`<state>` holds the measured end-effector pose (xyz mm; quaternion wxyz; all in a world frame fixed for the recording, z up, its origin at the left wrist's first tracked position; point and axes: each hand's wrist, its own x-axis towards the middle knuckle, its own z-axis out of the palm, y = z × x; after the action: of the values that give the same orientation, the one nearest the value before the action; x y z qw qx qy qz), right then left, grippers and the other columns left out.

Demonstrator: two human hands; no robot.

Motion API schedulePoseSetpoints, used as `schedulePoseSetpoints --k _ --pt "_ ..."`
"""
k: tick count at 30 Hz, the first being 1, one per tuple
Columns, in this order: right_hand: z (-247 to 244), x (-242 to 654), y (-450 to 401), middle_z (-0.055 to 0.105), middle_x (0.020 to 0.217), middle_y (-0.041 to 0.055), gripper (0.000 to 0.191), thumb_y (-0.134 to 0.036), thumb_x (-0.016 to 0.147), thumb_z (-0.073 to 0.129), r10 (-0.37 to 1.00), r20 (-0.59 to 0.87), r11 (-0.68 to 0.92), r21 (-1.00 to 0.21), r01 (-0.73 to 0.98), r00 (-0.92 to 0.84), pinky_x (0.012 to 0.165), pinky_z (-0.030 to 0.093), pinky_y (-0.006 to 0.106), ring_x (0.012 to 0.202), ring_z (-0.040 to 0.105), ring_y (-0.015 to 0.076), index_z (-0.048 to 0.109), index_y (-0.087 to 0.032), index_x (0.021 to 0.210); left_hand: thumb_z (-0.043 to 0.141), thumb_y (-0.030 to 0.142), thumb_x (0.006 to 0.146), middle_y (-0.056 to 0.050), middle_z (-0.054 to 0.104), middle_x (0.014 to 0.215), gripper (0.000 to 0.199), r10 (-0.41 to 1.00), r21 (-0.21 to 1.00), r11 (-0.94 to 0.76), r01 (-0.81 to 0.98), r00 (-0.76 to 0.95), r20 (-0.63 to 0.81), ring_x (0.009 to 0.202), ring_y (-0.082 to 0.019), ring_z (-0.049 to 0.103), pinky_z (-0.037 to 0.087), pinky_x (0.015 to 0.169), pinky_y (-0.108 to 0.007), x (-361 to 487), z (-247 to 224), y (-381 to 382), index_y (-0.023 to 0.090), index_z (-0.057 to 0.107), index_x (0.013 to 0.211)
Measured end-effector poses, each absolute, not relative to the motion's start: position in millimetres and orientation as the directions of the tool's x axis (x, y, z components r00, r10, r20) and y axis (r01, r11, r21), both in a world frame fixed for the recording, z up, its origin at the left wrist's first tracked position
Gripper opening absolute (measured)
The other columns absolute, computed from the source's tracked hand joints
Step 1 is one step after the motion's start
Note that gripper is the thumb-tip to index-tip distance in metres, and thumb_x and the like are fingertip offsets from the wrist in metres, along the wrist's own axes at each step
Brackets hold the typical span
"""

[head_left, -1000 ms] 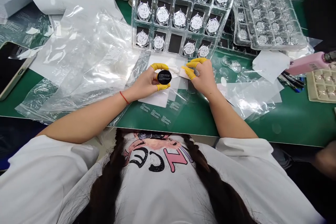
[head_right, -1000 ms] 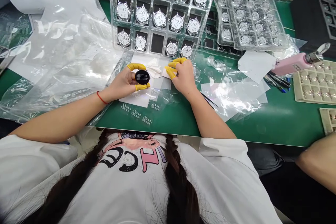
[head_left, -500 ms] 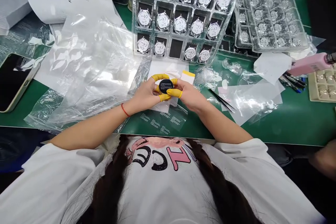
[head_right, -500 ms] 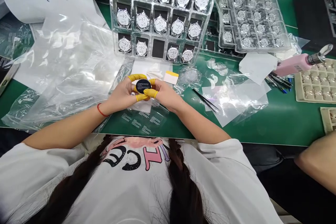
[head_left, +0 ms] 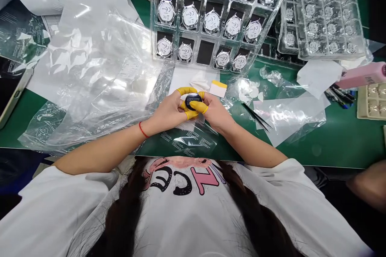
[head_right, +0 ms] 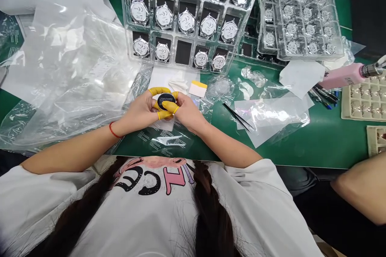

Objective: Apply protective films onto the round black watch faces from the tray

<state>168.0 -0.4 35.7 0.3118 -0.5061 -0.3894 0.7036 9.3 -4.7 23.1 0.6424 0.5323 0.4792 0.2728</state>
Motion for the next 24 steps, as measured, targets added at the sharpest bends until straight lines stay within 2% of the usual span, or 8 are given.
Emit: schedulePoseSetpoints --k 2,5,8,13,20,24 --pt "38 171 0 0.059 0.069 -0.004 0.042 -0.047 0.062 0.08 0.822 -0.468 -0.508 -0.86 -0.047 -0.324 0.06 0.043 0.027 0.063 0.052 0.0099 0.055 -0.019 0.081 0.078 0.024 0.07 0.004 0.068 0.066 0.063 0.856 0.942 0.307 0.134 0.394 -0.335 0.062 -0.014 0.07 0.051 0.056 -0.021 9 22 -2 0.02 0.052 0.127" --pt "39 174 0 0.06 0.071 -0.0035 0.035 -0.04 0.065 0.077 0.812 -0.445 -0.502 -0.862 -0.064 -0.378 0.065 0.044 0.029 0.065 0.052 0.0104 0.057 -0.019 0.086 0.079 0.024 0.069 0.003 0.07 0.07 0.062 0.862 0.946 0.304 0.113 0.389 -0.324 0.067 -0.016 0.073 0.055 0.062 -0.023 9 22 -1 0.02 0.053 0.126" --pt "36 174 -1 0.06 0.074 -0.0029 0.033 -0.034 0.063 0.076 0.818 -0.453 -0.508 -0.858 -0.078 -0.354 0.065 0.044 0.028 0.067 0.052 0.0107 0.057 -0.018 0.085 0.079 0.024 0.069 0.005 0.068 0.068 0.062 0.873 0.952 0.289 0.103 0.38 -0.306 0.063 -0.013 0.07 0.053 0.06 -0.021 9 22 -2 0.02 0.053 0.125" --pt "34 169 -2 0.057 0.073 -0.0041 0.036 -0.038 0.06 0.075 0.839 -0.471 -0.509 -0.856 -0.089 -0.274 0.061 0.042 0.026 0.067 0.051 0.0104 0.055 -0.019 0.083 0.077 0.026 0.071 0.006 0.065 0.065 0.06 0.892 0.959 0.237 0.155 0.356 -0.278 0.058 -0.01 0.065 0.048 0.056 -0.02 13 21 -7 0.02 0.053 0.126" --pt "35 168 -4 0.059 0.07 -0.0047 0.027 -0.035 0.062 0.072 0.86 -0.45 -0.478 -0.875 -0.071 -0.241 0.061 0.041 0.025 0.066 0.051 0.0098 0.057 -0.019 0.077 0.072 0.029 0.075 0.004 0.069 0.071 0.06 0.872 0.948 0.141 0.285 0.418 -0.256 0.063 -0.014 0.066 0.045 0.057 -0.023 14 24 -12 0.021 0.051 0.131" --pt "33 166 -4 0.055 0.064 -0.0055 0.025 -0.039 0.065 0.071 0.861 -0.466 -0.483 -0.875 -0.043 -0.205 0.059 0.04 0.024 0.063 0.05 0.0097 0.057 -0.02 0.074 0.071 0.028 0.075 0.005 0.068 0.067 0.06 0.877 0.921 0.063 0.385 0.419 -0.236 0.062 -0.014 0.065 0.043 0.058 -0.024 16 29 -12 0.019 0.052 0.131"
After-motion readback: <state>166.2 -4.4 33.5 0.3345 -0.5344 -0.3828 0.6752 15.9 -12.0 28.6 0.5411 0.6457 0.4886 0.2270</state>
